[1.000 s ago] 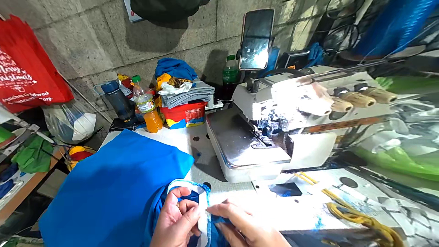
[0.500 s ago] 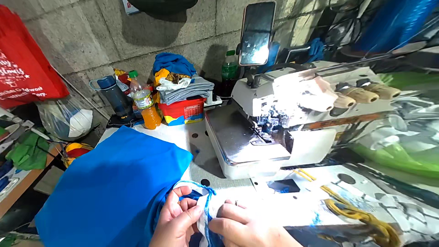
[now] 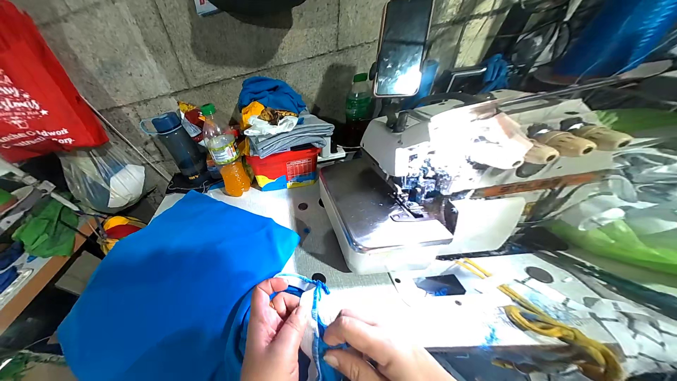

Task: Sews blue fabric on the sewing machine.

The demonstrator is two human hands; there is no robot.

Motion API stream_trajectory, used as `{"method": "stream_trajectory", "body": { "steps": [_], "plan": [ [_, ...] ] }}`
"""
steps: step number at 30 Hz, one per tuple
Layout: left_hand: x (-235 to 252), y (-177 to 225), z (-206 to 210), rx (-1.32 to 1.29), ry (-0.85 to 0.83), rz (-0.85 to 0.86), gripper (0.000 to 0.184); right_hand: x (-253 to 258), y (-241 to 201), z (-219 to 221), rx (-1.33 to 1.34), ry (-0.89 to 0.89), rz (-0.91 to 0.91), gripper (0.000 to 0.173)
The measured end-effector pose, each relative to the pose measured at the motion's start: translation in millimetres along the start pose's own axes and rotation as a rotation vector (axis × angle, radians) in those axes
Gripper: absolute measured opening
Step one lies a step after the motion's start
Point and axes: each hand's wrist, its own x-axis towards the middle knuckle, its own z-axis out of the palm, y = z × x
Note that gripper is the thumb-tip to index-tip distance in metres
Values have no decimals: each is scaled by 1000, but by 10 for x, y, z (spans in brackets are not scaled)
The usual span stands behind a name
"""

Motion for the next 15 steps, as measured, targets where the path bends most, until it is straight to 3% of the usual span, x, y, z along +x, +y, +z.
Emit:
{"method": "stream_trajectory", "body": {
  "steps": [4,7,11,13,15],
  "plan": [
    [79,-183,-132,72,-125,207,23,-13,27,-26,29,23,-10,12],
    [41,-94,-65,66,-69,101,28,6,44,-53,15,11,-41,11],
    [26,-41,-66,51,-84,95,27,33,61,-65,-65,36,-127,14],
    [16,-21,-96,60,-143,84,29,52,56,-70,-141,85,-159,13],
    [1,-2,-144,143,-266,88,41,83,27,-84,-184,127,-186,13]
  ]
}}
